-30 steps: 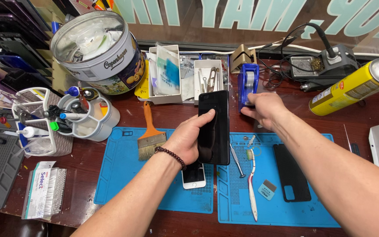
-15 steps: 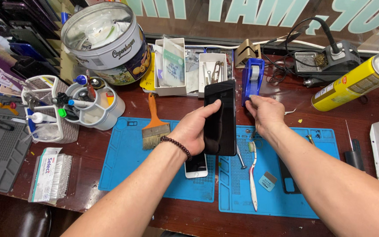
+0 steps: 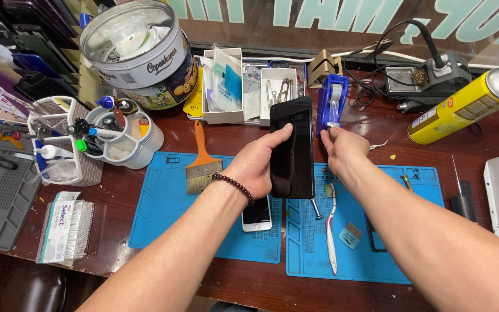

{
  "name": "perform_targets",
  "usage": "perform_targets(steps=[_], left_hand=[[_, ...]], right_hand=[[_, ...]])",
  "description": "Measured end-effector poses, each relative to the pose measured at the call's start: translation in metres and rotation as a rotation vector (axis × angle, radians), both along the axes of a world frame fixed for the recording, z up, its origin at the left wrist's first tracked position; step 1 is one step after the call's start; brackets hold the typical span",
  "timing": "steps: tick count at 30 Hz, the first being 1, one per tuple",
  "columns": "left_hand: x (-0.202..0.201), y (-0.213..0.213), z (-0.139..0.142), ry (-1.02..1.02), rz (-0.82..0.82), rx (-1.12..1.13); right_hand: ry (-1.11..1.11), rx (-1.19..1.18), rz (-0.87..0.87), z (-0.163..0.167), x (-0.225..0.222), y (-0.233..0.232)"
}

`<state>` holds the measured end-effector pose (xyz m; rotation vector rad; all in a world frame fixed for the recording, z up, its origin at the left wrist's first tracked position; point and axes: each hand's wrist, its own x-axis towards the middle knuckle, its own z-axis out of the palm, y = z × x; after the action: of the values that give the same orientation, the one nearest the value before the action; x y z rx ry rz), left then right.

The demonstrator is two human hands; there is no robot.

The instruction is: The person disassembles a black smartphone by removing the back cover, disconnecting internal cables, and detaching the screen assembly. They then reassemble the device by reconnecting the screen and battery, and replacing the back cover.

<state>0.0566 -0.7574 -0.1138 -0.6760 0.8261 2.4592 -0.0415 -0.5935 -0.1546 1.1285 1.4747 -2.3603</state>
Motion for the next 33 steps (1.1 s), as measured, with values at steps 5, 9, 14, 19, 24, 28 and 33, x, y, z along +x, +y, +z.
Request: perform_targets(steps=[5,9,14,19,24,28,33], left_hand=[[-0.001,0.001,0.009,0.038,-0.024,0.014],[-0.005,-0.003,0.018,0.064,-0.046,0.041],[-0.004,-0.011,0.019,0.062,-0.064,0.056],[-0.001,-0.016,0.014,0.090,-0.041,0.058],[0.003,-0.019,0.011,0.055,-0.057,0.050],[0.006,-0.020,0.011,0.034,-0.023,0.002],[0.013,-0.022,0.017,0.117,-0.075,0.073]], right_hand=[[-0.178,0.286,0.076,0.014,-0.002,-0.006],[-0.164,0.301,0.074,0.023,-0.004,-0.012],[-0.180,0.279,0.034,0.016,-0.002,-0.011],[-0.203,0.205,0.099,0.011,-0.002,-0.006],[-0.193,0.214,0.123,0.016,0.001,-0.011],[-0.214,0.298,0.141,0.020,0.001,-0.019],[-0.274,0.299,0.212,0.026,-0.007,-0.021]])
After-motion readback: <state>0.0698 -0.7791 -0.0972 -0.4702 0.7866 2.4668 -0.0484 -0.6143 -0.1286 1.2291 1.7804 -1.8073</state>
